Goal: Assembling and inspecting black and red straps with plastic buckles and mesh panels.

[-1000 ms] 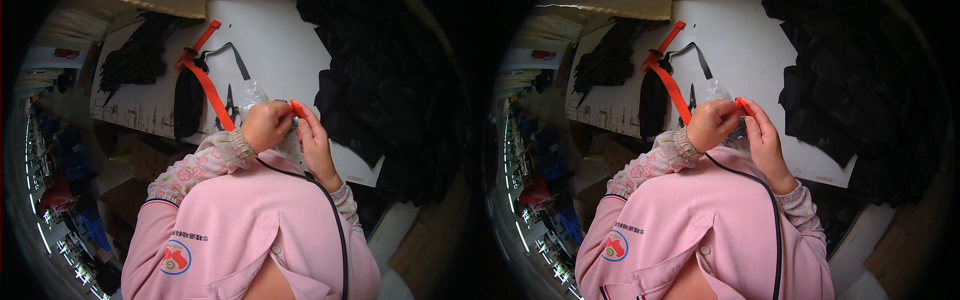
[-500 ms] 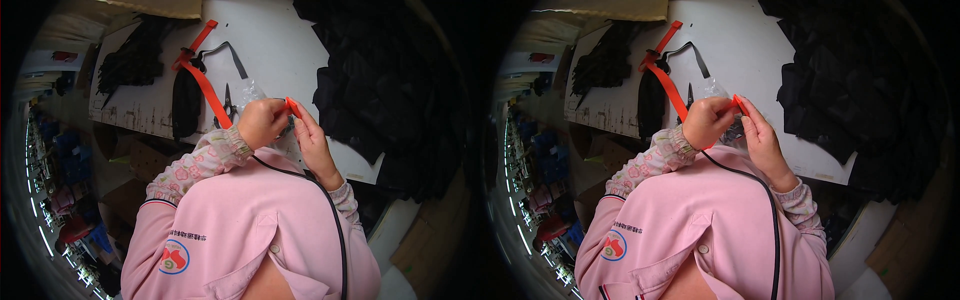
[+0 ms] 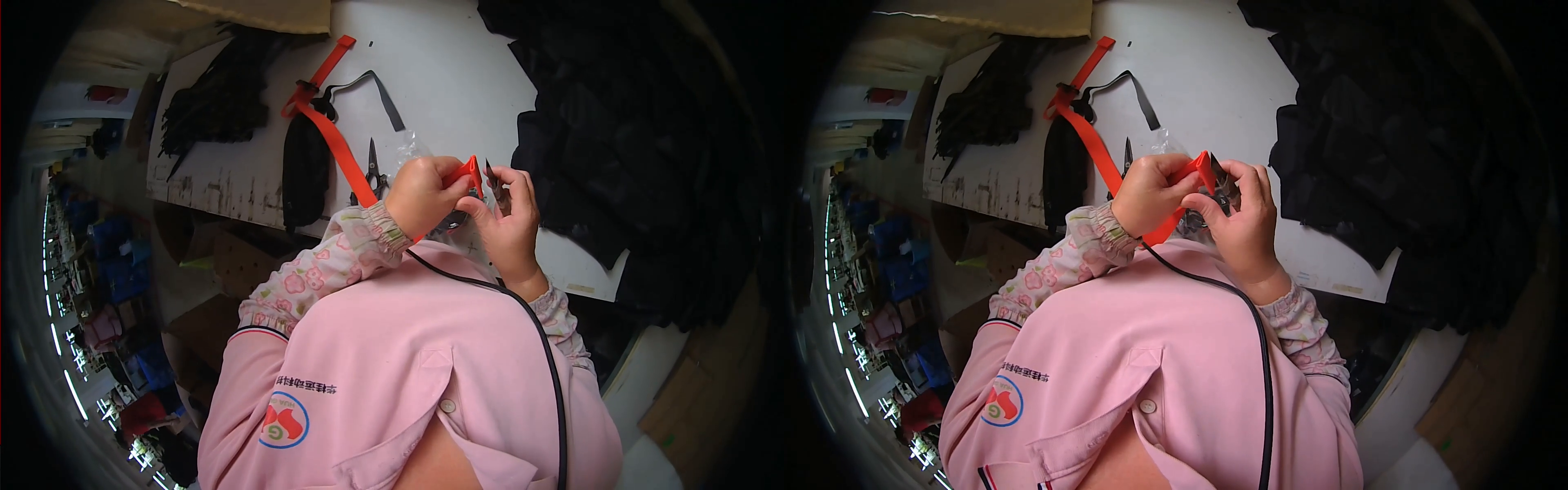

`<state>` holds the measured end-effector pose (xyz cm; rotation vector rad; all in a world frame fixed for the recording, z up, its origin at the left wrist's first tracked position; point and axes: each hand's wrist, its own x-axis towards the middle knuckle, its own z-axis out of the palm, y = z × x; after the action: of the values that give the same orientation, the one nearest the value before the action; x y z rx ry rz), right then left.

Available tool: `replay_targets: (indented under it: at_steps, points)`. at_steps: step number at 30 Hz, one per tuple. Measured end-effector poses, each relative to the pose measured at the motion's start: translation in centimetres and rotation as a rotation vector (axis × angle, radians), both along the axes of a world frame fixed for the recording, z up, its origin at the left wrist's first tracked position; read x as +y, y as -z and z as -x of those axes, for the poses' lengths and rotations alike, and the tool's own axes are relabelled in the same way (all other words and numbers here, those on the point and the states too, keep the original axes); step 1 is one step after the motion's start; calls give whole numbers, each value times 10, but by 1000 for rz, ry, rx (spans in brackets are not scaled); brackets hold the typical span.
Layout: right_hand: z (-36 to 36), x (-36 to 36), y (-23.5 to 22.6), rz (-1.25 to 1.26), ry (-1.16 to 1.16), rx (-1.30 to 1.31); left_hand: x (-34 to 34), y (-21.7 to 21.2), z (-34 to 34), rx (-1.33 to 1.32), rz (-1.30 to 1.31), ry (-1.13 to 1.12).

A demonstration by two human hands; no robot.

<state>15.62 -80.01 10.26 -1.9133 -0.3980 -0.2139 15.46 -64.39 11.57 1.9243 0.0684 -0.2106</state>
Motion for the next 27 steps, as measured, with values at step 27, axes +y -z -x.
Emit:
replay_targets:
  at_steps: [27]
  points:
    - [-15,-6,-13,-1003,-113,1120,18,-7,12,298,778,81]
